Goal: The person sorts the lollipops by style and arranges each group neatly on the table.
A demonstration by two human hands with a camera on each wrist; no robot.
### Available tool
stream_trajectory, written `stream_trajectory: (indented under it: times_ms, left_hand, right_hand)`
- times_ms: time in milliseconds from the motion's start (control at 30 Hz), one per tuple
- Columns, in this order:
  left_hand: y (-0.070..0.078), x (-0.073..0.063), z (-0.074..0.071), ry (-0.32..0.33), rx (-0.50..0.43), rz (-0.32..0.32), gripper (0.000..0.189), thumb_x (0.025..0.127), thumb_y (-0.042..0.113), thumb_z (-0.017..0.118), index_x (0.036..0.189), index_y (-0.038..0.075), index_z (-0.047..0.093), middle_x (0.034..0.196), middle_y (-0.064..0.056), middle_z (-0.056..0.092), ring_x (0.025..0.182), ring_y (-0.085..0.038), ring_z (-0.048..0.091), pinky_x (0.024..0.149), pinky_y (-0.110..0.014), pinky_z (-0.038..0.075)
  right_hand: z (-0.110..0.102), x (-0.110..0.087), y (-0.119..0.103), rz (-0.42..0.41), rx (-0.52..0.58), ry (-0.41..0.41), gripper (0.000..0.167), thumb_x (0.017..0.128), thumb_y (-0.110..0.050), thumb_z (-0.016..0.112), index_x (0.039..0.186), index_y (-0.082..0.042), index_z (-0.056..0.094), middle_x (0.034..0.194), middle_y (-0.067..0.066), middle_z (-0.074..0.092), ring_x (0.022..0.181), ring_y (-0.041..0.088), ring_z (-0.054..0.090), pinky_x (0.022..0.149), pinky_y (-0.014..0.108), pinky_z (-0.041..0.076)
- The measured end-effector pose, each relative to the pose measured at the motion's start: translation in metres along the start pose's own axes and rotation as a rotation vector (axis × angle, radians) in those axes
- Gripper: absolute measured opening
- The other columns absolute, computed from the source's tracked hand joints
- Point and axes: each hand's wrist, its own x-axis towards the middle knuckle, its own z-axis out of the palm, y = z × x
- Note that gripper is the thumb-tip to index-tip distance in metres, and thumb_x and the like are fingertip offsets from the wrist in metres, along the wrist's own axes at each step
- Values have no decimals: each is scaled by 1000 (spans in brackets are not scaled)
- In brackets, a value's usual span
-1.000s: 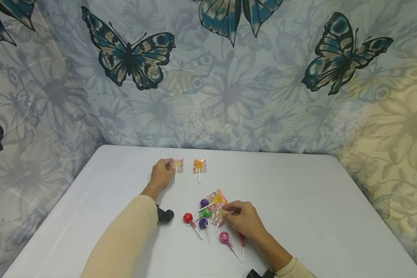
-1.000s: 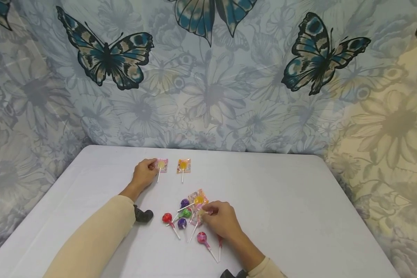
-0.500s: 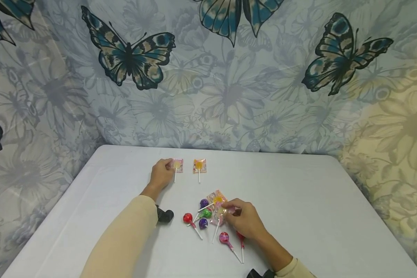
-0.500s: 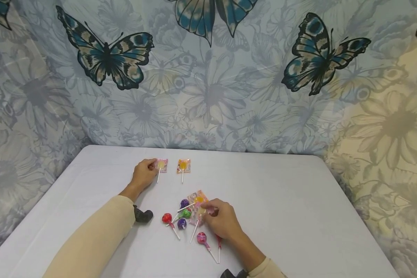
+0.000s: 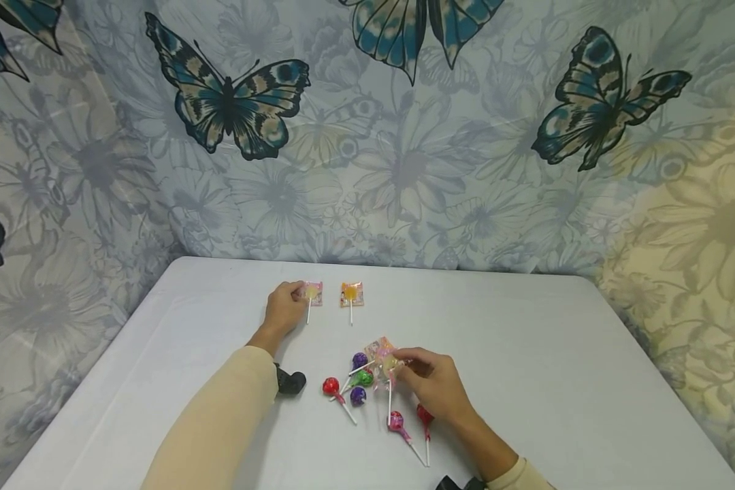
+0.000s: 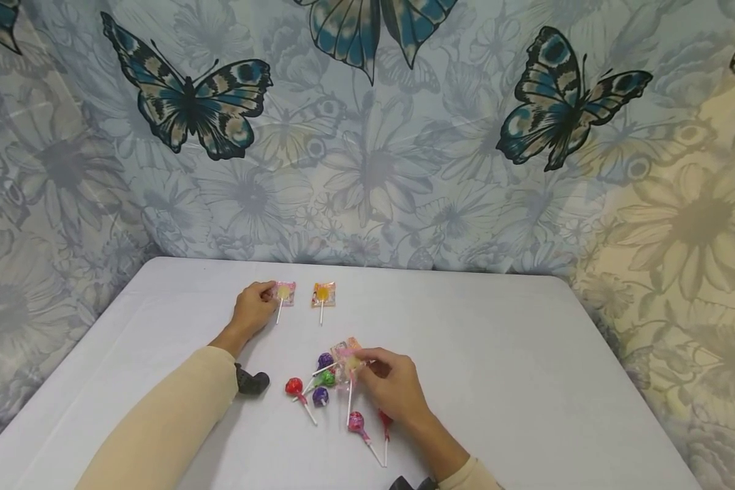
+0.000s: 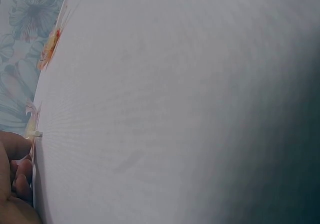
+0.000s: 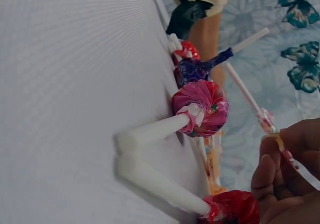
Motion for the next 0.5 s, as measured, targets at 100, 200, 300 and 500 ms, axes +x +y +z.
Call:
stream_trajectory:
  times_ms: [100, 200, 300, 500]
  left_hand:
    - [-1, 1, 0, 5, 1, 2, 42, 84, -2, 57, 126, -7, 59, 93, -11, 54, 86, -25, 50, 78, -37, 42]
    - [-1, 1, -1, 7, -3, 0, 42, 84, -2, 57, 126, -6, 59, 93, -11, 54, 86, -25, 50, 78, -37, 42]
    - [-1, 1, -1, -1, -5, -5, 43, 84, -2, 56, 127, -6, 59, 93, -12, 54, 86, -26, 50, 78, -36, 42]
    - [2, 0, -1, -15, -1, -15, 44, 84, -3, 57, 128, -6, 58, 94, -12, 54, 87, -25, 50, 78, -36, 42]
  right_hand:
    - [-2, 0, -5, -11, 38, 6, 25, 82, 7, 69, 102, -6, 74, 98, 3, 70, 78, 19, 63, 70, 29, 52]
    - [-5, 1, -10, -11, 73, 8, 23, 84, 7, 68, 104, -4, 73, 101, 5, 70, 83, 22, 64, 73, 28, 53]
    - [-8, 1, -15, -22, 83, 18, 24, 84, 10, 66, 104, 0, 72, 104, 9, 69, 85, 24, 64, 75, 26, 52]
    - [-16, 4, -27, -90, 77, 40, 24, 84, 15, 63, 105, 7, 69, 105, 16, 67, 85, 26, 64, 74, 26, 53]
